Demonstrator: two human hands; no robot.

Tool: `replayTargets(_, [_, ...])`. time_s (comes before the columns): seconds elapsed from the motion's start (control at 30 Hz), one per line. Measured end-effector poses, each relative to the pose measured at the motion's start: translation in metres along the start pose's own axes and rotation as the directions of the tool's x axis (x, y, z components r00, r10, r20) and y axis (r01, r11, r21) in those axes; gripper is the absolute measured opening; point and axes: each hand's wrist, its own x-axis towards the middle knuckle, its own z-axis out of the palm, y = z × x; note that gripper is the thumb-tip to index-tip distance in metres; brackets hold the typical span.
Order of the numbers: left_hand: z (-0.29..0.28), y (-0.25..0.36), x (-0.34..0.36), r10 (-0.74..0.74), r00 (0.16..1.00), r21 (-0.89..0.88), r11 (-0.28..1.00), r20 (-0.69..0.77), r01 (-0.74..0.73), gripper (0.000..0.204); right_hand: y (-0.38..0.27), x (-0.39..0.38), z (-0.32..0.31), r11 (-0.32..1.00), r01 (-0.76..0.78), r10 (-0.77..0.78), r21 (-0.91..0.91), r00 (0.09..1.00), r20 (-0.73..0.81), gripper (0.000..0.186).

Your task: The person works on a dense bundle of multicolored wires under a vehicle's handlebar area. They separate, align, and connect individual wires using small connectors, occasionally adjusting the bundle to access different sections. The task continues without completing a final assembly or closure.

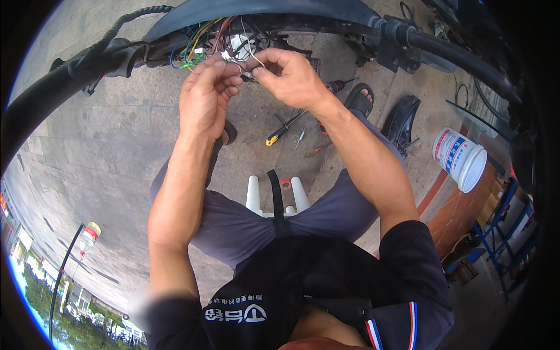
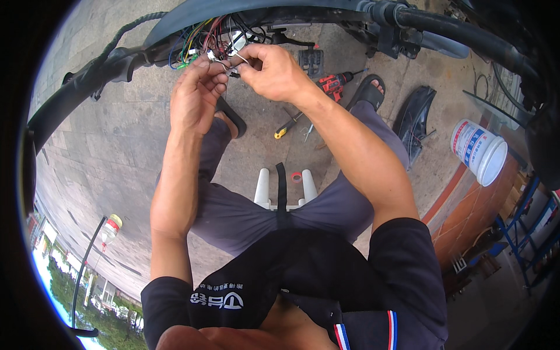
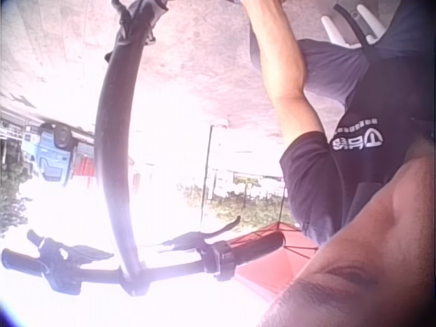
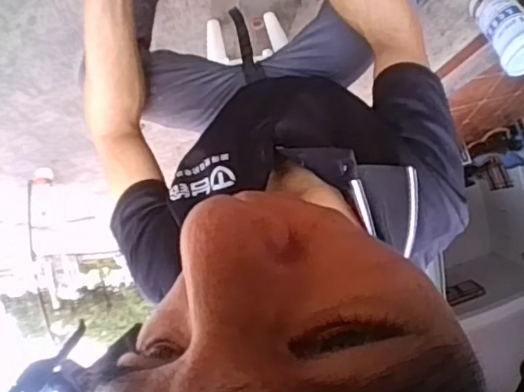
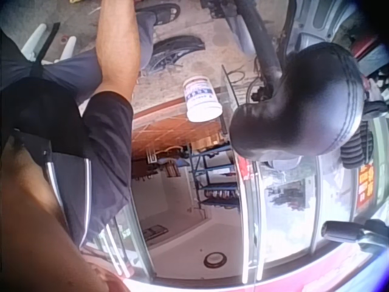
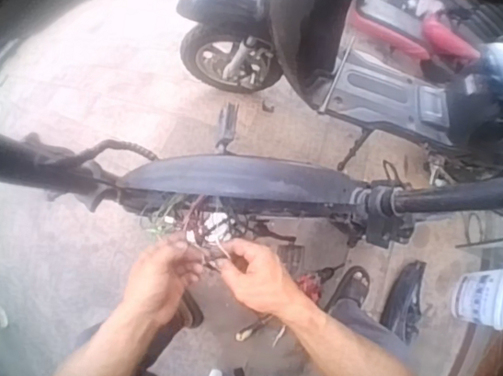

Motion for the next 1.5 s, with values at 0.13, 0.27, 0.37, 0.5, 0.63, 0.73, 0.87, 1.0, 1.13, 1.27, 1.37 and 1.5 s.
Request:
replayTargets(0.13, [-0.001, 0.006, 0.001, 0.000, 0.999, 0.100, 0.995, 0.040, -0.004, 0.033, -0.001, 0.001, -0.002, 0.996, 0.038, -0.034, 0.078, 0.998, -0.058, 0.015])
replayTargets(0.27, [0.001, 0.006, -0.001, 0.028, 0.999, 0.219, 0.975, 0.043, -0.037, 0.032, -0.002, 0.002, -0.003, 0.979, 0.097, -0.080, 0.179, 0.992, -0.099, 0.014])
replayTargets(0.37, [0.001, 0.004, -0.001, 0.058, 0.998, 0.258, 0.964, 0.035, -0.065, 0.031, -0.002, 0.003, -0.005, 0.967, 0.114, -0.088, 0.230, 0.989, -0.117, 0.013])
replayTargets(0.5, [-0.001, 0.001, 0.001, 0.109, 0.994, 0.265, 0.958, 0.027, -0.112, 0.032, -0.003, 0.004, -0.006, 0.952, 0.125, -0.099, 0.279, 0.990, -0.105, 0.015])
replayTargets(0.63, [-0.004, 0.002, 0.001, 0.183, 0.983, 0.338, 0.925, -0.003, -0.171, 0.032, -0.004, 0.004, -0.008, 0.922, 0.108, -0.077, 0.373, 0.992, -0.096, 0.015])
replayTargets(0.73, [-0.007, 0.005, 0.002, 0.187, 0.982, 0.434, 0.885, -0.004, -0.167, 0.030, -0.004, 0.004, -0.008, 0.911, 0.115, -0.077, 0.395, 0.991, -0.111, 0.015])
replayTargets(0.87, [-0.007, 0.003, 0.001, 0.175, 0.983, 0.632, 0.756, 0.055, -0.170, 0.030, -0.004, 0.005, -0.008, 0.899, 0.108, -0.070, 0.424, 0.992, -0.103, 0.015])
replayTargets(1.0, [-0.002, -0.005, -0.005, 0.151, 0.985, 0.834, 0.529, 0.088, -0.156, 0.034, -0.004, 0.005, -0.008, 0.890, 0.106, -0.075, 0.443, 0.993, -0.087, 0.016])
replayTargets(1.13, [0.001, -0.009, -0.007, 0.197, 0.971, 0.881, 0.424, 0.136, -0.209, 0.028, -0.003, 0.005, -0.009, 0.872, 0.099, -0.069, 0.480, 0.994, -0.079, 0.016])
replayTargets(1.27, [-0.001, -0.009, -0.005, 0.191, 0.978, 0.829, 0.530, 0.089, -0.179, 0.022, -0.003, 0.005, -0.010, 0.870, 0.090, -0.046, 0.486, 0.994, -0.102, 0.016])
replayTargets(1.37, [-0.004, -0.009, -0.005, 0.215, 0.970, 0.805, 0.553, 0.109, -0.213, 0.018, -0.003, 0.006, -0.011, 0.862, 0.084, -0.029, 0.501, 0.993, -0.116, 0.016])
replayTargets(1.5, [-0.008, -0.007, -0.008, 0.260, 0.959, 0.823, 0.517, 0.112, -0.237, 0.016, -0.003, 0.006, -0.012, 0.858, 0.065, -0.003, 0.509, 0.993, -0.122, 0.016])
